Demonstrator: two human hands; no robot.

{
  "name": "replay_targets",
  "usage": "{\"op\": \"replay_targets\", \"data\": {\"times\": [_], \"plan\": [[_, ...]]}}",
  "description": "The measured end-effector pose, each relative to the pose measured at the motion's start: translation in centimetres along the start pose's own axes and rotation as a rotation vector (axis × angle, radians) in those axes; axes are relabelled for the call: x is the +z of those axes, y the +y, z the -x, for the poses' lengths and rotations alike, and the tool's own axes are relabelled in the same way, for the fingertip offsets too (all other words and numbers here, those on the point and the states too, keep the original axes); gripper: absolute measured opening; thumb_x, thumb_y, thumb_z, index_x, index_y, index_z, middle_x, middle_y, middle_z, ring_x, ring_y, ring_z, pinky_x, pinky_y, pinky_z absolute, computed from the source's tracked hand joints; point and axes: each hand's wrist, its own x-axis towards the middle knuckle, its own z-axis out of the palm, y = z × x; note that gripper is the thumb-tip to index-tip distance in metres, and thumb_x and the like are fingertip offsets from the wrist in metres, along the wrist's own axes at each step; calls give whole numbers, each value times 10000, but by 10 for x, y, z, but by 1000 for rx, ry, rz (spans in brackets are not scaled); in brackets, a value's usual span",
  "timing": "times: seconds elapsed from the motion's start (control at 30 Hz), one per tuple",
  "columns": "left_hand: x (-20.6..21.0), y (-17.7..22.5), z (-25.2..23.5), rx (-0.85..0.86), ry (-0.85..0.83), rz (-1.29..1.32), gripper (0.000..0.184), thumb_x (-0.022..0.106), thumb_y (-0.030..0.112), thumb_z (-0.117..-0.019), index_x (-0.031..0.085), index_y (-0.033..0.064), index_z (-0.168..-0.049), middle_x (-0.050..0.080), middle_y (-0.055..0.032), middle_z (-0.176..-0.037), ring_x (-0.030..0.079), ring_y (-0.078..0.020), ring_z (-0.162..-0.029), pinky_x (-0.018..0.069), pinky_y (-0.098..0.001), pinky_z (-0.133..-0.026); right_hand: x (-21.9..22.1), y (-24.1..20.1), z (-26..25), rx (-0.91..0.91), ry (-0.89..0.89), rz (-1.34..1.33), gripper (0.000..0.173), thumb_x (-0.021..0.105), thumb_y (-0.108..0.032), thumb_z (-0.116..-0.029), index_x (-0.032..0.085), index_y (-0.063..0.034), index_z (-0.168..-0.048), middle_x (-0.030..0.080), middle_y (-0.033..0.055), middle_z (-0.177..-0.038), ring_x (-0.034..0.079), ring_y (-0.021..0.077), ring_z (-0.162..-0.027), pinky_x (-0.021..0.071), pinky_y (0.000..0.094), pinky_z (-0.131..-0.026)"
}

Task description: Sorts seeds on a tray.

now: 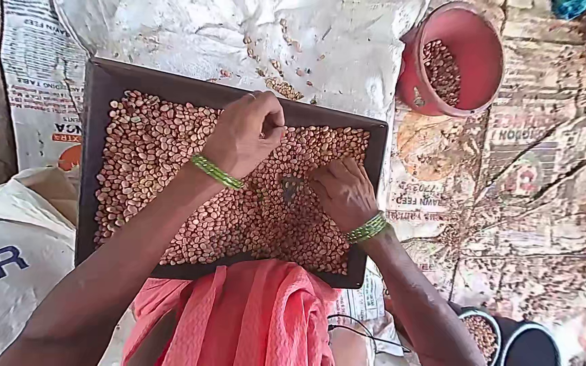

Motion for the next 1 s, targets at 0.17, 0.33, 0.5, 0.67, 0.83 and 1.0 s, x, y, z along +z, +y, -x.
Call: {"op": "replay_targets", "data": {"times": [0.17, 0.33, 0.5, 0.67, 0.83, 1.0], "plan": [[-35, -9, 31, 28, -58, -117, 162, 630, 159, -987, 723, 55, -1070, 666, -150, -1035, 667, -244, -852, 556, -407, -763, 10, -7, -11, -78, -7, 127, 153, 610, -89, -977, 708, 20, -934, 689, 214, -942, 667, 419, -948, 517, 531, -764], [-19, -10, 54, -12, -349, -231, 153, 643, 170, -1005, 732, 56, -1055, 676, -156, -1035, 691, -325, -888, 561, -536, -763, 10, -2, -5, -84, -29, 121, 155, 616, -82, -981, 715, 33, -1011, 688, 233, -960, 666, 438, -945, 520, 538, -783], [18, -28, 74, 204, -279, -376, 140, 652, 81, -977, 737, -12, -1040, 686, -225, -1012, 702, -402, -952, 578, -515, -860, 12, 0, -2, -70, 2, 106, 151, 619, -77, -978, 704, 47, -958, 675, 249, -907, 669, 460, -911, 526, 554, -790], [29, -28, 77, 260, -194, -503, 143, 684, 40, -939, 738, -26, -1053, 693, -228, -1011, 712, -390, -959, 595, -473, -841, -23, -3, -4, 278, 41, -563, 160, 602, -156, -995, 682, -30, -1054, 678, 67, -936, 646, 130, -752, 560, 305, -680], [31, -29, 67, 153, -227, -482, 203, 650, 60, -968, 725, -37, -1130, 691, -249, -1105, 698, -402, -1047, 572, -492, -915, -27, 0, -4, 526, -56, -1344, 197, 393, -128, -1015, 589, -108, -1016, 744, 20, -951, 711, 113, -715, 615, 277, -663], [21, -12, 67, -2, -285, -356, 238, 619, 142, -1008, 713, -34, -1138, 688, -241, -1152, 686, -392, -1090, 550, -505, -942, -16, -25, -12, 564, -240, -1414, 275, 324, -89, -1029, 585, -27, -1091, 712, 37, -930, 709, 121, -762, 613, 291, -731]]}}
